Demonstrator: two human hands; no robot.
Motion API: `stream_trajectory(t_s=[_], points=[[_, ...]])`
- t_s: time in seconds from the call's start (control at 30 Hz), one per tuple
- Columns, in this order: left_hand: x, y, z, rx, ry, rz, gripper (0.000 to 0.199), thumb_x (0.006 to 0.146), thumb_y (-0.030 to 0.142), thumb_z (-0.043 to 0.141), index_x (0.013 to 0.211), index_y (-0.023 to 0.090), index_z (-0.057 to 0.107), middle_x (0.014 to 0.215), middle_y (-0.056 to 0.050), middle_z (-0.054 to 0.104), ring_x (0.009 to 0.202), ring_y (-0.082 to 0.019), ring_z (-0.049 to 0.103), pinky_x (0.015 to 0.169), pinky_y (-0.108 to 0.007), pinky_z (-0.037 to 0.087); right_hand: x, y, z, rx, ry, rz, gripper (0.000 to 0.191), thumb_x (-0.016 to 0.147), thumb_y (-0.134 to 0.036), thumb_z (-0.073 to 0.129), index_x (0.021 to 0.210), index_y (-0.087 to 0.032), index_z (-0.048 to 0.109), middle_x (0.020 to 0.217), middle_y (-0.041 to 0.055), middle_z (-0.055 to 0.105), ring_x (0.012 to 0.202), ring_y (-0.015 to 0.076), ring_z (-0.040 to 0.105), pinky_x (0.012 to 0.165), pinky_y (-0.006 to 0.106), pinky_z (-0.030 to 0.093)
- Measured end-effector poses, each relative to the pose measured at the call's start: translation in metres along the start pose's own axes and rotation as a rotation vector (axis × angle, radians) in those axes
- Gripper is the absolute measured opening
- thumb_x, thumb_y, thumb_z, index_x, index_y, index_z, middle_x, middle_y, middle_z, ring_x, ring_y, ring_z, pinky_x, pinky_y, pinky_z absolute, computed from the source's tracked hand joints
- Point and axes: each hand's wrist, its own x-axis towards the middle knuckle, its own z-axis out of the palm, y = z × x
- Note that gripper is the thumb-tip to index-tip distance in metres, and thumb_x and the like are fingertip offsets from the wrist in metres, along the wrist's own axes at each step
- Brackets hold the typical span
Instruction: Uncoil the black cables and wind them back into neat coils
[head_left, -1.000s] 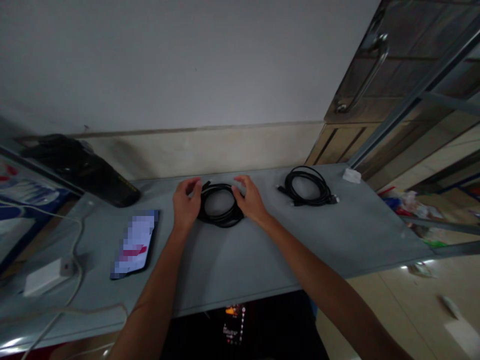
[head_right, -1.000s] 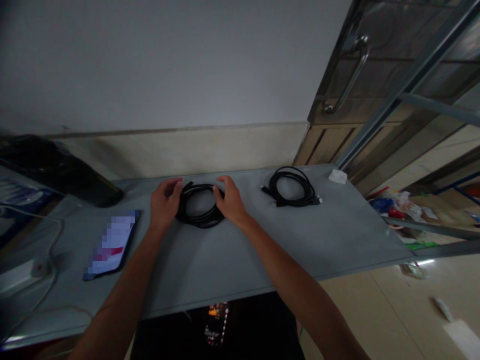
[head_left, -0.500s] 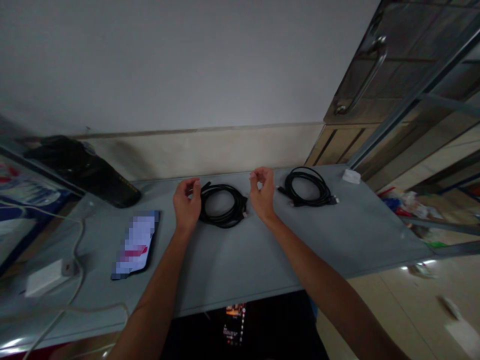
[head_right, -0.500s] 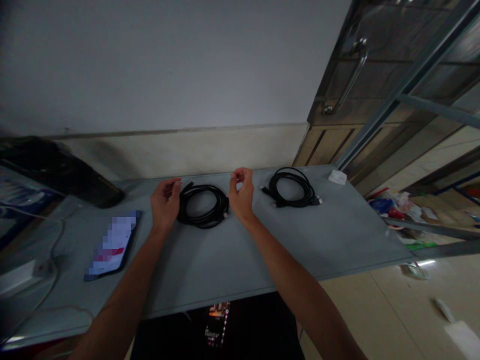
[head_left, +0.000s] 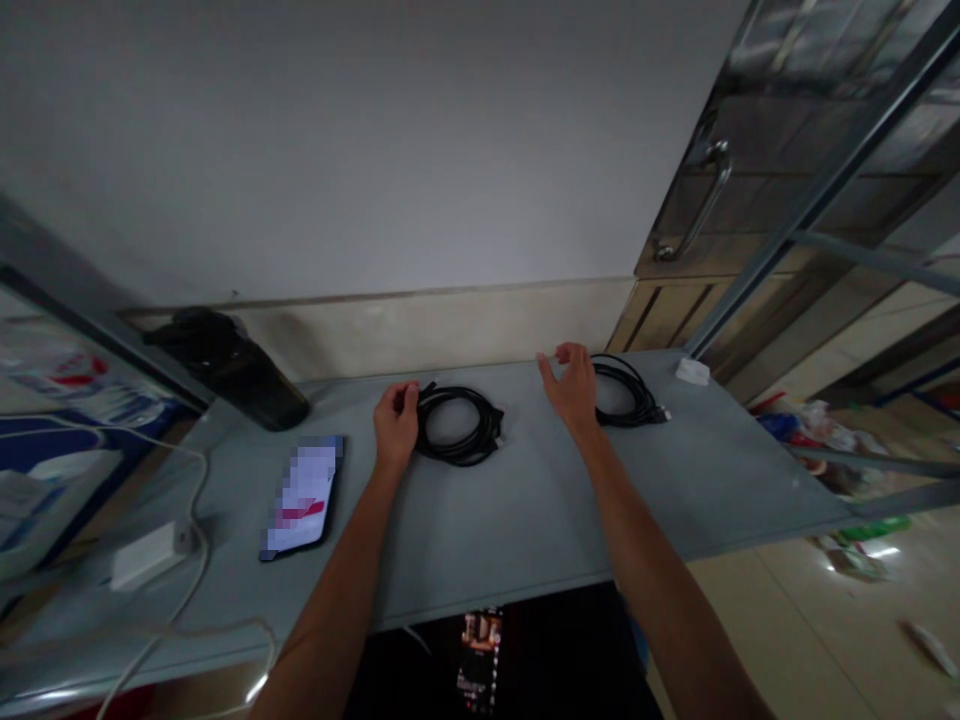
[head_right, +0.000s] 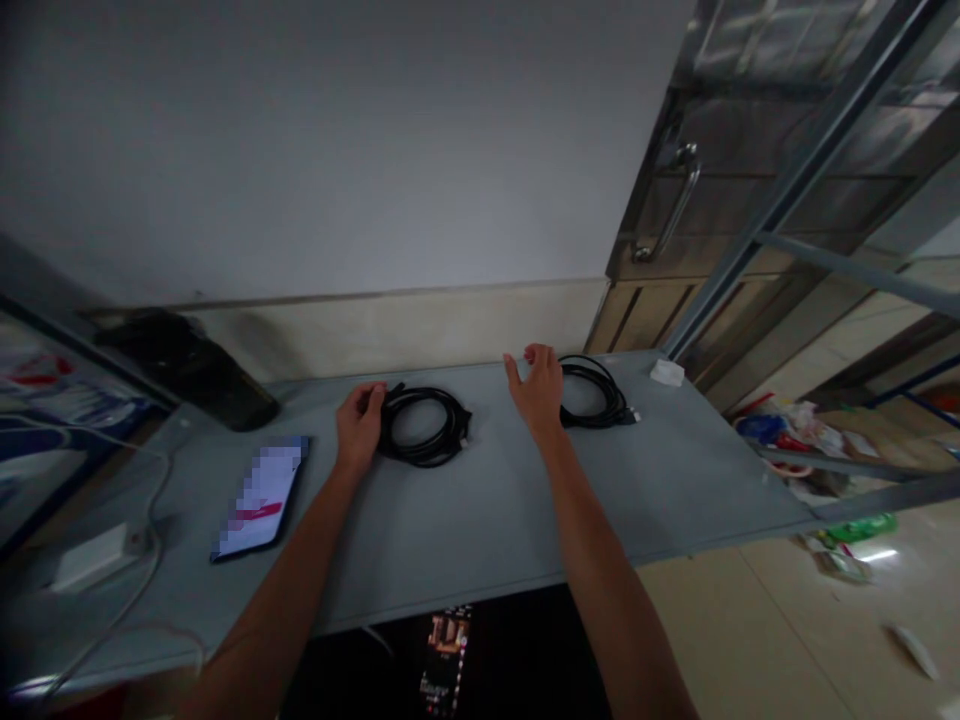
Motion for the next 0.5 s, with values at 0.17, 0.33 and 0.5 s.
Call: stream_trajectory(t_s=[0.17,0.33,0.5], points=[[0.001,-0.003,0.000,-0.029,0.005,-0.016,0.039,0.102,0.057,0.061,0.107,0.021,0.076,0.106,-0.010,0.082,0.102,-0.026,0.079,0.099,-0.040,0.062,-0.016,0.033,-0.035,-0.313,-0.319,0.004,0.057,0.098,-0.066,0.075,0.124,-0.015,0.069,0.131,0.0219,0.069,0.126,0.0393,0.062,0.114,0.054,0.050],[0.001,-0.005,0.004,-0.042,0.006,-0.001,0.037,0.102,0.055,0.061,0.108,0.022,0.076,0.109,-0.010,0.082,0.103,-0.026,0.078,0.100,-0.040,0.060,-0.037,0.061,-0.078,-0.457,-0.464,0.001,0.061,0.097,-0.059,0.080,0.137,-0.013,0.071,0.148,0.0262,0.065,0.141,0.0446,0.056,0.120,0.058,0.045],[0.001,-0.006,0.004,-0.059,0.019,0.017,0.039,0.102,0.055,0.060,0.108,0.020,0.076,0.106,-0.011,0.082,0.101,-0.027,0.077,0.098,-0.040,0.060,-0.042,0.063,-0.103,-0.403,-0.495,0.027,0.030,0.110,-0.042,0.060,0.115,-0.017,0.076,0.129,0.0187,0.076,0.128,0.0346,0.067,0.113,0.047,0.050]])
